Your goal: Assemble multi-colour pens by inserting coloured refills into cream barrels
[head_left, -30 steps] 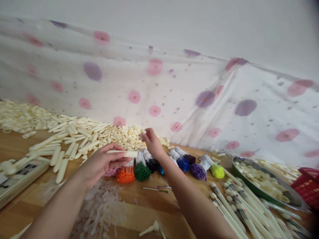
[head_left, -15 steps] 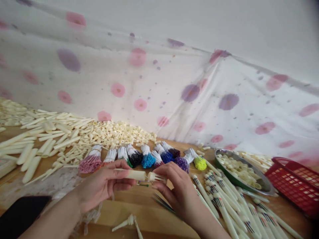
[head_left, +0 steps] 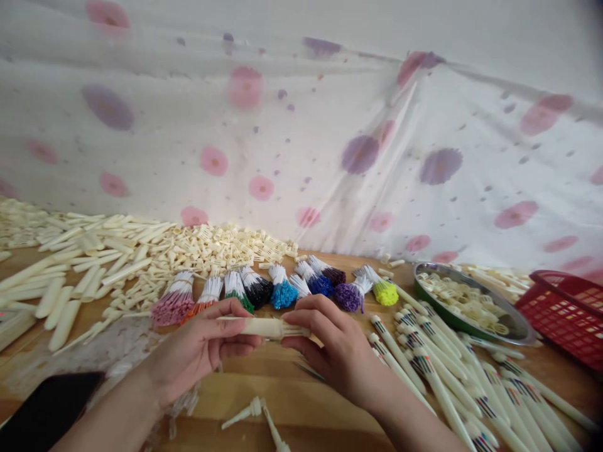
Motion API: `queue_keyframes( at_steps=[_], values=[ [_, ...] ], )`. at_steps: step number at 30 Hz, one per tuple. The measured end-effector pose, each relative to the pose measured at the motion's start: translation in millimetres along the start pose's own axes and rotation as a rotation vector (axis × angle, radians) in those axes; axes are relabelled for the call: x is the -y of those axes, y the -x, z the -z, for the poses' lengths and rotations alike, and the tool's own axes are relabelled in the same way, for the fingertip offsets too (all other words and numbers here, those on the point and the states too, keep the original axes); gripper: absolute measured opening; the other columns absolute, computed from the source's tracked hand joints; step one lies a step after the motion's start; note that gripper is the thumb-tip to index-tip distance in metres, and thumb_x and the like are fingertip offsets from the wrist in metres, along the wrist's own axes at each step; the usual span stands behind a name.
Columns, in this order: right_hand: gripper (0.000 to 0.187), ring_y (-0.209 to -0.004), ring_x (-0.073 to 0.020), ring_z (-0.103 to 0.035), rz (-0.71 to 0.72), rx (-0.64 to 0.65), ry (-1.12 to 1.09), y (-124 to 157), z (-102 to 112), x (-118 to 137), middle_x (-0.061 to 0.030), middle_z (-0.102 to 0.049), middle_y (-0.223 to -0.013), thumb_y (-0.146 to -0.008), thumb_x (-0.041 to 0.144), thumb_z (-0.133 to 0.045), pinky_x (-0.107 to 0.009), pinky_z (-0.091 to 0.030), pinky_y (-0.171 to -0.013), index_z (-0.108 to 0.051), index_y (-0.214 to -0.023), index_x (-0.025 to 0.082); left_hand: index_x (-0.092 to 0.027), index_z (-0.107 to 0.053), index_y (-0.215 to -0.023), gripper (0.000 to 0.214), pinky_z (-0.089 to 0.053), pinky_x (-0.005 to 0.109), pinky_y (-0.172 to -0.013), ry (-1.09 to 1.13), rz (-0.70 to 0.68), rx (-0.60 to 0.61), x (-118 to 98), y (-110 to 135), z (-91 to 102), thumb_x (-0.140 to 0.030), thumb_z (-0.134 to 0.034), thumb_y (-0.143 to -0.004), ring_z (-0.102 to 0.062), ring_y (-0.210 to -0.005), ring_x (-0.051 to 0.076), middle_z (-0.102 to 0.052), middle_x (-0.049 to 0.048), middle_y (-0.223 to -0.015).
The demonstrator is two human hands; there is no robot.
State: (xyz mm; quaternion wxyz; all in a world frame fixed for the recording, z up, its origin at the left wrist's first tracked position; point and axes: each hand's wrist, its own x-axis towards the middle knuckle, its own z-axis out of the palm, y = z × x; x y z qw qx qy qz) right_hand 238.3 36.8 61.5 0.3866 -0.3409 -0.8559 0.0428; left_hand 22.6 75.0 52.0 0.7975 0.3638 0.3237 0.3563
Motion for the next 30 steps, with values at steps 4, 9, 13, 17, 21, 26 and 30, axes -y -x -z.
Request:
queue_keyframes(
  at_steps=[4,9,13,17,21,26,30],
  values=[
    [0.016,-0.083,-0.0157,-0.060,0.017,-0.006,0.019,-1,1,-2,-0.0087,-0.059,-0.095,-0.090,0.023,-0.051,-0.026,-0.051,-0.071,-0.052,-0.106,0.018,-0.016,-0.066,-0.068,0.014,-0.055,0.016,-0.062,-0.008,-0.006,-0.015,0,3,-3.7,-0.019,-0.079,-0.064,-0.068,-0.065,0.011,-0.072,0.0009,-0.066],
    [0.029,-0.059,-0.0146,-0.056,-0.061,-0.013,0.115,-1,-3,-1,-0.0046,-0.061,-0.070,-0.093,0.041,-0.041,-0.024,-0.043,-0.053,-0.055,-0.086,0.017,-0.018,-0.065,-0.070,0.015,-0.053,0.017,-0.066,-0.120,-0.052,-0.023,5,7,-8.9,-0.025,-0.077,-0.067,-0.067,-0.070,0.012,-0.071,-0.0011,-0.069],
    [0.041,-0.045,-0.0100,-0.039,-0.427,0.016,-0.017,-3,-11,-6,0.0036,-0.043,-0.051,-0.095,0.041,-0.031,-0.022,-0.030,-0.044,-0.044,-0.062,0.020,-0.021,-0.062,-0.073,0.018,-0.051,0.019,-0.072,-0.351,-0.208,-0.129,14,6,-14.3,-0.030,-0.076,-0.067,-0.067,-0.078,0.014,-0.072,-0.0002,-0.081],
    [0.041,-0.050,-0.0094,-0.034,-0.587,0.049,-0.255,-5,-12,-13,0.0046,-0.034,-0.053,-0.092,0.044,-0.032,-0.021,-0.028,-0.046,-0.036,-0.059,0.020,-0.022,-0.058,-0.081,0.023,-0.043,0.018,-0.048,-0.642,-0.210,-0.102,14,4,-13.3,-0.043,-0.067,-0.074,-0.057,-0.051,0.011,-0.063,-0.0037,-0.061],
    [0.037,-0.053,-0.0097,-0.035,-0.507,0.079,-0.285,-6,-8,-16,0.0038,-0.038,-0.056,-0.090,0.042,-0.037,-0.021,-0.030,-0.050,-0.039,-0.061,0.019,-0.020,-0.058,-0.075,0.044,-0.025,0.019,-0.040,-0.864,-0.025,-0.103,11,6,-12.2,-0.059,-0.040,-0.082,-0.033,-0.040,0.008,-0.036,-0.0091,-0.046],
    [0.043,-0.046,-0.0090,-0.031,-0.600,0.055,-0.273,-7,-13,-19,0.0049,-0.032,-0.049,-0.091,0.044,-0.031,-0.021,-0.027,-0.044,-0.033,-0.055,0.021,-0.023,-0.053,-0.078,0.021,-0.034,0.021,-0.049,-1.213,-0.354,-0.246,21,6,-16.7,-0.042,-0.046,-0.083,-0.047,-0.054,0.013,-0.049,-0.0054,-0.061],
    [0.046,-0.041,-0.0086,-0.030,-0.608,0.059,-0.263,-6,-16,-23,0.0051,-0.031,-0.044,-0.092,0.045,-0.027,-0.021,-0.025,-0.041,-0.033,-0.053,0.021,-0.025,-0.050,-0.101,0.026,-0.041,0.023,-0.055,-1.194,-0.417,-0.286,29,-1,-7.6,-0.040,-0.051,-0.080,-0.055,-0.061,0.015,-0.062,-0.0014,-0.082]
  ],
)
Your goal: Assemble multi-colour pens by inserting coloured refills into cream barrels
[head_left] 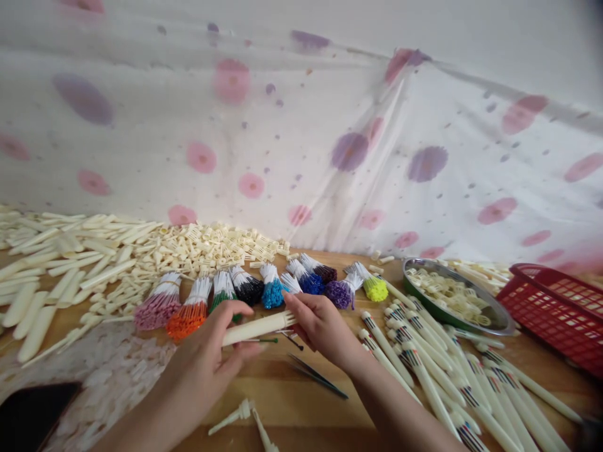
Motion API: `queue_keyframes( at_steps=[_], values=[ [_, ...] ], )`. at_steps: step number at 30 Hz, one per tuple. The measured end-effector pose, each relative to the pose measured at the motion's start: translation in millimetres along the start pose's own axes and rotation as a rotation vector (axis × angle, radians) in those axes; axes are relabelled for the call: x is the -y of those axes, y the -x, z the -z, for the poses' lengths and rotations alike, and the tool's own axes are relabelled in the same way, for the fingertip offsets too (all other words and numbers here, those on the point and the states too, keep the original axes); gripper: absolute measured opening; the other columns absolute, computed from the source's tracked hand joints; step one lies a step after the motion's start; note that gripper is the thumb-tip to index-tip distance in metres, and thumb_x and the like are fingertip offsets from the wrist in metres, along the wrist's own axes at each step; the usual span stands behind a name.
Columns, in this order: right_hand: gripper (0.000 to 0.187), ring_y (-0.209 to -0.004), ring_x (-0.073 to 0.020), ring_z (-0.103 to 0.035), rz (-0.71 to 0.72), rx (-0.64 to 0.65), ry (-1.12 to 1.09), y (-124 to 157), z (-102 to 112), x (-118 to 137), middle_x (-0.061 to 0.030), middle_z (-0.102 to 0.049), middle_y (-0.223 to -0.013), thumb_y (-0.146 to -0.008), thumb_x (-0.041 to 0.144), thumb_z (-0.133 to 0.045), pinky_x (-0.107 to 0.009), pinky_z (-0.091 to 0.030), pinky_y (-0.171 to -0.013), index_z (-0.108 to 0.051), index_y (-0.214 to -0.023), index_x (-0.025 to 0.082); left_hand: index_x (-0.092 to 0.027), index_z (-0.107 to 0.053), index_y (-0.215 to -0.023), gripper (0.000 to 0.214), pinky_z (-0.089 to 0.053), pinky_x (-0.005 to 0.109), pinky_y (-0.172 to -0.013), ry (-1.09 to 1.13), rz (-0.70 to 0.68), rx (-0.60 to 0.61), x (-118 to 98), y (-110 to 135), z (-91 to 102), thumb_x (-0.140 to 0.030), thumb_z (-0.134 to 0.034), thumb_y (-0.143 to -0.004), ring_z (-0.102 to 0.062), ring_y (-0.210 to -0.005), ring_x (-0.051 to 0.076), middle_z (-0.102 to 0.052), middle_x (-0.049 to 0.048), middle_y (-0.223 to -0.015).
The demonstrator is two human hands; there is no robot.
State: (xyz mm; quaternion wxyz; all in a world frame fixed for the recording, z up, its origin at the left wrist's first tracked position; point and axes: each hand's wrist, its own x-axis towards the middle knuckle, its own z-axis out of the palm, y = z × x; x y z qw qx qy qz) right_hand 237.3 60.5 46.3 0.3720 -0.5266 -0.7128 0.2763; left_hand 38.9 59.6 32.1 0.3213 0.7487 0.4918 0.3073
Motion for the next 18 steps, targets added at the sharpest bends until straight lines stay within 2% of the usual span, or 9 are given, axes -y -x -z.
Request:
queue_keyframes(
  at_steps=[2,4,6,8,10,12,15,16,18],
  values=[
    [0.042,-0.046,-0.0093,-0.033,0.036,-0.054,0.033,1,-1,-2,0.0038,-0.036,-0.050,-0.090,0.045,-0.033,-0.021,-0.027,-0.046,-0.034,-0.056,0.021,-0.022,-0.052,-0.102,0.032,-0.039,0.024,-0.050,0.050,0.135,0.105,7,-5,0.7,-0.047,-0.042,-0.084,-0.050,-0.049,0.014,-0.060,-0.0036,-0.065],
    [0.038,-0.050,-0.0099,-0.033,0.076,-0.090,0.067,1,-4,-4,0.0033,-0.037,-0.054,-0.087,0.043,-0.039,-0.022,-0.028,-0.050,-0.034,-0.057,0.021,-0.020,-0.056,-0.079,0.042,-0.036,0.024,-0.047,0.063,0.199,0.161,10,-9,2.7,-0.051,-0.028,-0.088,-0.045,-0.044,0.013,-0.048,-0.0058,-0.048],
    [0.036,-0.048,-0.0097,-0.032,0.086,-0.101,0.083,-1,-8,-9,0.0041,-0.035,-0.053,-0.088,0.040,-0.038,-0.022,-0.028,-0.049,-0.034,-0.058,0.021,-0.021,-0.053,-0.073,0.039,-0.034,0.022,-0.047,0.056,0.163,0.111,9,-10,4.6,-0.051,-0.031,-0.087,-0.045,-0.048,0.013,-0.046,-0.0056,-0.052],
    [0.038,-0.045,-0.0093,-0.031,0.076,-0.096,0.083,-4,-10,-13,0.0050,-0.032,-0.049,-0.092,0.038,-0.031,-0.021,-0.026,-0.045,-0.035,-0.058,0.021,-0.023,-0.051,-0.082,0.026,-0.033,0.020,-0.047,0.051,0.089,0.031,6,-9,6.3,-0.048,-0.042,-0.084,-0.047,-0.057,0.013,-0.052,-0.0045,-0.066],
    [0.042,-0.043,-0.0094,-0.033,0.086,-0.083,0.083,-6,-9,-14,0.0050,-0.032,-0.048,-0.094,0.038,-0.026,-0.020,-0.027,-0.043,-0.038,-0.058,0.020,-0.024,-0.049,-0.092,0.026,-0.033,0.019,-0.047,0.092,0.073,0.038,3,-9,9.1,-0.048,-0.050,-0.080,-0.046,-0.058,0.013,-0.054,-0.0038,-0.074],
    [0.045,-0.047,-0.0103,-0.036,0.134,-0.072,0.090,-3,-7,-13,0.0034,-0.037,-0.050,-0.094,0.043,-0.027,-0.021,-0.030,-0.046,-0.042,-0.059,0.020,-0.023,-0.050,-0.094,0.036,-0.031,0.019,-0.043,0.210,0.164,0.210,2,-9,13.8,-0.056,-0.044,-0.081,-0.040,-0.050,0.011,-0.053,-0.0039,-0.069],
    [0.047,-0.056,-0.0129,-0.043,0.288,-0.049,0.171,3,-5,-8,-0.0010,-0.049,-0.059,-0.088,0.055,-0.033,-0.024,-0.034,-0.057,-0.052,-0.064,0.019,-0.018,-0.056,-0.083,0.054,-0.018,0.019,-0.038,0.365,0.355,0.503,1,-9,19.8,-0.064,-0.026,-0.083,-0.023,-0.041,0.008,-0.039,-0.0073,-0.054],
    [0.049,-0.057,-0.0135,-0.043,0.323,-0.055,0.218,5,-7,-8,-0.0022,-0.050,-0.060,-0.088,0.056,-0.032,-0.025,-0.034,-0.058,-0.053,-0.064,0.018,-0.018,-0.056,-0.079,0.054,-0.018,0.019,-0.039,0.350,0.370,0.517,0,-9,19.8,-0.063,-0.027,-0.083,-0.022,-0.042,0.008,-0.035,-0.0080,-0.053],
    [0.052,-0.052,-0.0129,-0.042,0.316,-0.093,0.298,4,-12,-11,-0.0019,-0.049,-0.056,-0.092,0.050,-0.024,-0.025,-0.033,-0.054,-0.052,-0.062,0.018,-0.020,-0.054,-0.077,0.041,-0.025,0.021,-0.045,0.196,0.275,0.385,-3,-7,15.5,-0.056,-0.036,-0.084,-0.032,-0.046,0.010,-0.037,-0.0075,-0.056]
  ],
)
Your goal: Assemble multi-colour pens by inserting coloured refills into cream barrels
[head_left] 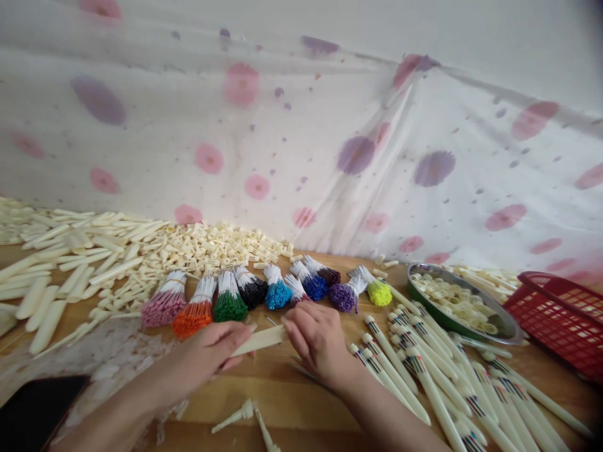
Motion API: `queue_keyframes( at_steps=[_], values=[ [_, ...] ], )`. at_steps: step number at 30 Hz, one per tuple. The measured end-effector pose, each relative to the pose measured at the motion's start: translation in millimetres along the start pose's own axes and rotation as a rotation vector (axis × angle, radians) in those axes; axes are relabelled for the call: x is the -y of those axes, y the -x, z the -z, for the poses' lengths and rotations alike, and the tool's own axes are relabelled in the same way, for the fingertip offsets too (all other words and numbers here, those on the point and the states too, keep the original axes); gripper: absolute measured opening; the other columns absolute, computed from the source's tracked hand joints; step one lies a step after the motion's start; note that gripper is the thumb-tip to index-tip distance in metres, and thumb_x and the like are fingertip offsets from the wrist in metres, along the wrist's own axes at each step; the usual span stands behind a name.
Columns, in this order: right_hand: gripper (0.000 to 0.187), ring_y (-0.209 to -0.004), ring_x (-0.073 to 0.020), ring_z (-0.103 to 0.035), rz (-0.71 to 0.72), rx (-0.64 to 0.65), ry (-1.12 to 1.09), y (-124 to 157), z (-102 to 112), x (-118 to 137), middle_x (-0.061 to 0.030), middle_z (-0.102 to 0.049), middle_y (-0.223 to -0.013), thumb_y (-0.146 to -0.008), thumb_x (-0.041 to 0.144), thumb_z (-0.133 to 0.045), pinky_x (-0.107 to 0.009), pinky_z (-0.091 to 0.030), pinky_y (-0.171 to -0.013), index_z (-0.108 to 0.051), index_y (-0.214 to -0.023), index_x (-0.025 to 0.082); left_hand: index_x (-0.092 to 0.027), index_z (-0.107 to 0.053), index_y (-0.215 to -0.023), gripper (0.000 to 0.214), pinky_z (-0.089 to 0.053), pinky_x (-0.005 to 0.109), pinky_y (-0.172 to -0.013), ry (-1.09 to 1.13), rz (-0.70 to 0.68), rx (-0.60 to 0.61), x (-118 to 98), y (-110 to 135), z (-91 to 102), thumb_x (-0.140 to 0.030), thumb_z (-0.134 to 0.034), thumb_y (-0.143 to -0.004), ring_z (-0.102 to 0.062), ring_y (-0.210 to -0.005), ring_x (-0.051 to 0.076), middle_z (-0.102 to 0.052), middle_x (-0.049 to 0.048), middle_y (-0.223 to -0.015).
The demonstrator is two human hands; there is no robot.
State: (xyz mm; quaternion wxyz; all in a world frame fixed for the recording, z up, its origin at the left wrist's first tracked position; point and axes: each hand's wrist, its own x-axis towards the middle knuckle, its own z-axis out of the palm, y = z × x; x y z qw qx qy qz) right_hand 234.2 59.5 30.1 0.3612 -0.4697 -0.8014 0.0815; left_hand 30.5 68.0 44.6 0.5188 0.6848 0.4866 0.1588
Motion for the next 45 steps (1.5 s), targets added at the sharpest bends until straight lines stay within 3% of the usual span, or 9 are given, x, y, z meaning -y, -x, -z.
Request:
queue_keyframes(
  at_steps=[5,13,18,21,28,33,36,42,45],
  values=[
    [0.057,-0.036,-0.0085,-0.035,-0.087,0.051,0.008,-6,-12,-13,0.0046,-0.038,-0.040,-0.098,0.038,-0.018,-0.020,-0.026,-0.040,-0.043,-0.050,0.019,-0.023,-0.048,-0.075,0.017,-0.038,0.032,-0.068,-0.426,-0.358,-0.406,5,-3,-16.6,-0.036,-0.041,-0.083,-0.052,-0.074,0.021,-0.052,0.0004,-0.077],
    [0.062,-0.054,-0.0153,-0.042,0.289,-0.063,0.156,4,2,0,-0.0049,-0.053,-0.056,-0.095,0.050,-0.016,-0.027,-0.030,-0.054,-0.057,-0.063,0.016,-0.019,-0.055,-0.086,0.052,-0.021,0.019,-0.040,0.125,0.034,0.329,3,2,5.4,-0.064,-0.029,-0.082,-0.030,-0.044,0.008,-0.042,-0.0060,-0.059],
    [0.061,-0.038,-0.0088,-0.035,-0.061,0.003,0.113,-1,-19,-9,0.0017,-0.044,-0.043,-0.098,0.038,-0.015,-0.023,-0.023,-0.042,-0.049,-0.052,0.017,-0.020,-0.060,-0.083,0.031,-0.038,0.030,-0.066,-0.497,-0.172,-0.207,1,-3,-16.3,-0.039,-0.036,-0.087,-0.056,-0.073,0.021,-0.062,0.0050,-0.078],
    [0.060,-0.034,-0.0070,-0.034,-0.069,0.084,0.089,-5,-17,-15,0.0048,-0.040,-0.038,-0.098,0.036,-0.022,-0.020,-0.024,-0.039,-0.046,-0.047,0.017,-0.022,-0.063,-0.090,0.024,-0.039,0.033,-0.070,-0.635,-0.201,-0.325,2,-4,-26.0,-0.034,-0.043,-0.083,-0.058,-0.082,0.026,-0.066,0.0074,-0.086],
    [0.055,-0.060,-0.0157,-0.047,0.112,0.053,0.111,4,-5,-2,-0.0050,-0.055,-0.062,-0.091,0.055,-0.028,-0.027,-0.035,-0.060,-0.057,-0.063,0.018,-0.021,-0.060,-0.084,0.056,-0.016,0.018,-0.039,0.157,0.180,0.281,11,-3,-3.2,-0.071,-0.036,-0.074,-0.023,-0.041,0.008,-0.040,-0.0058,-0.055],
    [0.058,-0.038,-0.0088,-0.037,-0.102,0.078,0.092,-1,-22,-11,0.0021,-0.045,-0.043,-0.098,0.034,-0.018,-0.022,-0.026,-0.043,-0.048,-0.051,0.017,-0.021,-0.057,-0.072,0.030,-0.036,0.028,-0.061,-0.489,-0.112,-0.249,6,-5,-21.3,-0.041,-0.038,-0.085,-0.054,-0.066,0.020,-0.059,0.0034,-0.070],
    [0.059,-0.037,-0.0077,-0.035,-0.070,0.123,0.055,-6,-16,-15,0.0043,-0.040,-0.040,-0.098,0.036,-0.021,-0.020,-0.025,-0.041,-0.046,-0.048,0.017,-0.021,-0.057,-0.072,0.025,-0.035,0.029,-0.061,-0.598,-0.131,-0.301,5,-6,-33.2,-0.038,-0.043,-0.084,-0.054,-0.064,0.020,-0.058,0.0031,-0.067],
    [0.058,-0.060,-0.0163,-0.044,0.318,-0.071,0.075,6,3,3,-0.0058,-0.053,-0.063,-0.094,0.047,-0.015,-0.028,-0.034,-0.058,-0.059,-0.071,0.017,-0.021,-0.056,-0.088,0.059,-0.012,0.018,-0.036,0.356,0.135,0.535,14,-2,-11.3,-0.075,-0.036,-0.072,-0.013,-0.038,0.006,-0.032,-0.0090,-0.052],
    [0.055,-0.057,-0.0157,-0.042,0.176,-0.114,0.041,12,-9,5,-0.0041,-0.049,-0.059,-0.094,0.046,-0.017,-0.028,-0.033,-0.056,-0.054,-0.064,0.018,-0.021,-0.056,-0.082,0.053,-0.016,0.019,-0.038,0.195,0.092,0.437,12,1,-6.0,-0.071,-0.041,-0.072,-0.017,-0.039,0.007,-0.027,-0.0090,-0.052]
  ],
)
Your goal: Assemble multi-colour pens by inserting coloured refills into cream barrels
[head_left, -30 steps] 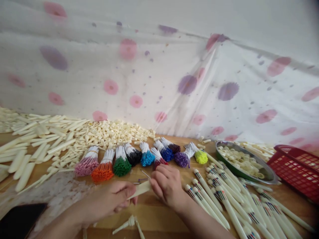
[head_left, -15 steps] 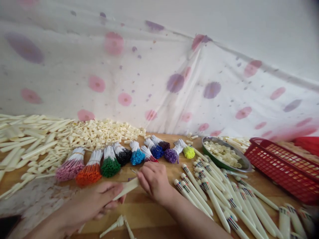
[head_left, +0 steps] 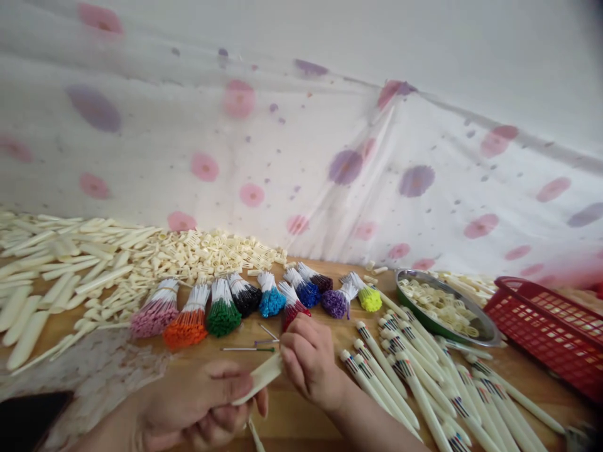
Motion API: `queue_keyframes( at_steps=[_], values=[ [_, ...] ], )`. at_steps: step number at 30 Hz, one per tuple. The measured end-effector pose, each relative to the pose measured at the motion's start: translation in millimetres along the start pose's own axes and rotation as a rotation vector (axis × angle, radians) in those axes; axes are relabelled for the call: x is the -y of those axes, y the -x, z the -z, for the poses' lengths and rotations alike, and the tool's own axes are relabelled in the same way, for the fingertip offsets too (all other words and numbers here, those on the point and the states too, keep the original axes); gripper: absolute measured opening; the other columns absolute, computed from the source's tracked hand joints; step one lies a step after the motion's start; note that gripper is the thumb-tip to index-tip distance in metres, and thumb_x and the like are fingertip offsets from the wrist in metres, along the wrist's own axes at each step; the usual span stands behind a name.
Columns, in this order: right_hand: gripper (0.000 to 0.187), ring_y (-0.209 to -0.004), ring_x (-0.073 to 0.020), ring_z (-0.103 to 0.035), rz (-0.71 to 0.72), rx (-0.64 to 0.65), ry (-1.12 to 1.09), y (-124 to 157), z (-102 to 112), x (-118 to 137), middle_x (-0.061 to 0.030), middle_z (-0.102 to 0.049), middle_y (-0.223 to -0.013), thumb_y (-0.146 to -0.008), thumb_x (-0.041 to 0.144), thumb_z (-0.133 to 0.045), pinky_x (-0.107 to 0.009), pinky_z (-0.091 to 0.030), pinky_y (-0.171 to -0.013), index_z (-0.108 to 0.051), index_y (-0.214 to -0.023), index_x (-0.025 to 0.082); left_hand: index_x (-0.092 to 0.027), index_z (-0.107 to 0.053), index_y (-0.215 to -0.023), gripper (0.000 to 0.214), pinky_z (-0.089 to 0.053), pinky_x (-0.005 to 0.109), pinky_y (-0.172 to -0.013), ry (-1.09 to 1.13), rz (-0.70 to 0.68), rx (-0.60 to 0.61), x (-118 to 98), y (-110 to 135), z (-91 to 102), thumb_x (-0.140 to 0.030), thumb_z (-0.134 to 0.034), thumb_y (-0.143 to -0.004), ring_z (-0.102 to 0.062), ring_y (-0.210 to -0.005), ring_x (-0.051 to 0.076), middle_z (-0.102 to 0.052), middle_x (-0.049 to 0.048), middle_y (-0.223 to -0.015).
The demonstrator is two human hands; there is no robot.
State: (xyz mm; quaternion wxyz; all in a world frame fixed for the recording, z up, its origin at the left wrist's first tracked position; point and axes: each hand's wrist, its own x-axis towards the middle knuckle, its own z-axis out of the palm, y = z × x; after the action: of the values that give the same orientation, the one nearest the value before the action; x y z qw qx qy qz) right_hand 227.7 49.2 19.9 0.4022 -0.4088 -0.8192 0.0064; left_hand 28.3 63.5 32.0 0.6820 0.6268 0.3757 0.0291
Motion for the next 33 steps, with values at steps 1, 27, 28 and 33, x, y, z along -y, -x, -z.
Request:
queue_keyframes(
  at_steps=[1,27,28,33],
  values=[
    [0.053,-0.053,-0.0144,-0.040,-0.104,0.016,-0.008,1,-6,-2,-0.0023,-0.046,-0.056,-0.094,0.044,-0.019,-0.027,-0.031,-0.053,-0.051,-0.061,0.018,-0.022,-0.055,-0.080,0.047,-0.020,0.019,-0.041,-0.111,-0.029,-0.121,-1,0,-2.9,-0.066,-0.042,-0.075,-0.025,-0.042,0.008,-0.032,-0.0076,-0.054],
    [0.036,-0.046,-0.0096,-0.029,-0.370,0.270,-0.163,-42,-18,10,0.0059,-0.031,-0.048,-0.088,0.034,-0.036,-0.022,-0.024,-0.045,-0.029,-0.054,0.021,-0.014,-0.055,-0.100,0.026,-0.041,0.039,-0.067,-0.701,0.007,-0.748,-16,3,-34.0,-0.024,-0.035,-0.088,-0.064,-0.078,0.032,-0.067,0.0164,-0.084],
    [0.036,-0.045,-0.0096,-0.028,-0.377,0.279,-0.149,-49,-22,12,0.0059,-0.031,-0.047,-0.086,0.032,-0.039,-0.022,-0.024,-0.046,-0.030,-0.053,0.021,-0.012,-0.055,-0.102,0.028,-0.042,0.039,-0.066,-0.735,0.025,-0.782,-16,2,-32.2,-0.024,-0.033,-0.089,-0.065,-0.078,0.032,-0.068,0.0174,-0.084],
    [0.041,-0.044,-0.0095,-0.031,-0.348,0.288,-0.138,-84,-45,31,0.0054,-0.032,-0.045,-0.085,0.026,-0.045,-0.023,-0.025,-0.047,-0.031,-0.047,0.020,-0.012,-0.057,-0.096,0.026,-0.043,0.035,-0.072,-0.837,0.021,-0.901,-21,13,-8.8,-0.008,-0.034,-0.085,-0.065,-0.086,0.028,-0.068,0.0178,-0.093]
  ],
)
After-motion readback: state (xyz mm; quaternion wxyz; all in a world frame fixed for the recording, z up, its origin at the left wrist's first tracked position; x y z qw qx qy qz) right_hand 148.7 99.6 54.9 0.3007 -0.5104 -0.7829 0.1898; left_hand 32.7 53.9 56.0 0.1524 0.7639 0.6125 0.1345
